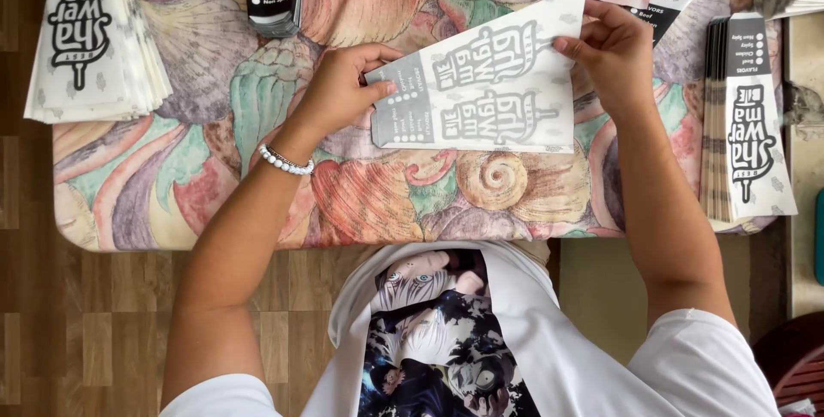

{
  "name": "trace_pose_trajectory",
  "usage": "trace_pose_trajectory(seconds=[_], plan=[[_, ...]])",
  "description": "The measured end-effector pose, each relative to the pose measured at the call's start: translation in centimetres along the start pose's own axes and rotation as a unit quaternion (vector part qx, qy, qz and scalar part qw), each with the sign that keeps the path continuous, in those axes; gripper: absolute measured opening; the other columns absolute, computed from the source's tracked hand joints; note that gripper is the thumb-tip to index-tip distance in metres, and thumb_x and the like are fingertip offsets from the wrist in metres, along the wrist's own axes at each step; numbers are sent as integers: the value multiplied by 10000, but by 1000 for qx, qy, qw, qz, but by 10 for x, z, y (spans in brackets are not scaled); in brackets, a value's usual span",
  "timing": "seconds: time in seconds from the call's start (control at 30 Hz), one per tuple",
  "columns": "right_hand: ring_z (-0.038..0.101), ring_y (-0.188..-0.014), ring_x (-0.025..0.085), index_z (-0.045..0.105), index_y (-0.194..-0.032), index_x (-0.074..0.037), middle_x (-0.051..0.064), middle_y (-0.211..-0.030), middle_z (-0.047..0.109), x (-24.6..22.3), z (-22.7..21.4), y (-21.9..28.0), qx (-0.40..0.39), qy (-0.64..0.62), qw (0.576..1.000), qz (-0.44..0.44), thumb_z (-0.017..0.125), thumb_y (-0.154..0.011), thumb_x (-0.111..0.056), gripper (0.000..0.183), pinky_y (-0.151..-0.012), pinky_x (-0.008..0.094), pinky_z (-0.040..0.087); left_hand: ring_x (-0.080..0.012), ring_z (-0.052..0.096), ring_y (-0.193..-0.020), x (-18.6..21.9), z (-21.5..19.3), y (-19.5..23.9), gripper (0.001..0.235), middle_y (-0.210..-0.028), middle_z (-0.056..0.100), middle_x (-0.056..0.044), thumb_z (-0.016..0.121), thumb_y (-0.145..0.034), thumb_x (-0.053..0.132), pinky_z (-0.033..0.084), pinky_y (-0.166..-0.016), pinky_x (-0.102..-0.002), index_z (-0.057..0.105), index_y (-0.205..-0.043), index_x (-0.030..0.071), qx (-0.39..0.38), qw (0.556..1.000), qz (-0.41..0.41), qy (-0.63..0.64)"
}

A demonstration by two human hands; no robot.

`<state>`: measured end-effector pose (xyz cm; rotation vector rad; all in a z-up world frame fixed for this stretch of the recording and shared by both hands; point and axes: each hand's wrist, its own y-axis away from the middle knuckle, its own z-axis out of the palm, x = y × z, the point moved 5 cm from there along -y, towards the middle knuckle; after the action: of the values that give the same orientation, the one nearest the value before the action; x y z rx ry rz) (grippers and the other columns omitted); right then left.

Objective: The person folds small white paper sheets printed with black text and logos in half. They then stack the folded papers into a neat pile on the table.

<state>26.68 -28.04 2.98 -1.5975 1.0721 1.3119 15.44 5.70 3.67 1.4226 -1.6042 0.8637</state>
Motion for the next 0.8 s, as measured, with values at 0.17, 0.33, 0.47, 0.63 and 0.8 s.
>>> trace_pose_trajectory(seconds=[0.17, 0.33, 0.47, 0.63, 0.8], plan=[[666, -1231, 202, 467, -1486, 30, 135, -1283, 667, 4, 6, 4, -50, -34, 998, -3, 815, -853, 49, 723, -1020, 331, 633, -145, 762, -965, -7, 1, -8, 323, -1088, 788, -73, 781, -860, -4, 642, -727, -263, 717, -1166, 76, 4, 999, -40, 32], [726, -1169, 217, 574, -1383, 47, 153, -1299, 694, -8, -5, 10, -42, 2, 998, 40, 806, -862, 46, 571, -925, 298, 675, -170, 764, -998, -4, -4, -3, 346, -1116, 771, -104, 723, -891, -64, 671, -788, -244, 673, -1223, 18, -45, 992, -73, 95], [741, -1066, 134, 709, -1145, -37, 81, -1180, 740, 19, -23, 11, -38, 28, 997, 55, 850, -891, -105, 298, -876, 247, 670, -179, 776, -981, -11, -9, -1, 315, -1059, 780, -137, 788, -874, -67, 660, -798, -243, 695, -1161, 25, 18, 995, -13, 101], [748, -1178, 198, 711, -1211, -27, 107, -1266, 731, 40, -82, 10, -13, 76, 996, -46, 870, -975, -38, 285, -991, 286, 660, -119, 745, -925, -17, -9, -1, 290, -1022, 775, -75, 861, -848, -41, 619, -793, -220, 725, -1091, 37, 49, 997, 33, 56], [701, -1443, 125, 731, -1332, -198, -64, -1411, 739, 100, -232, 30, 223, -109, 967, 50, 710, -1037, -332, 325, -1374, 373, 632, -177, 716, -738, 11, -10, 9, 118, -905, 771, -138, 800, -955, -77, 594, -614, -204, 753, -1055, -33, 26, 968, 236, -85]])
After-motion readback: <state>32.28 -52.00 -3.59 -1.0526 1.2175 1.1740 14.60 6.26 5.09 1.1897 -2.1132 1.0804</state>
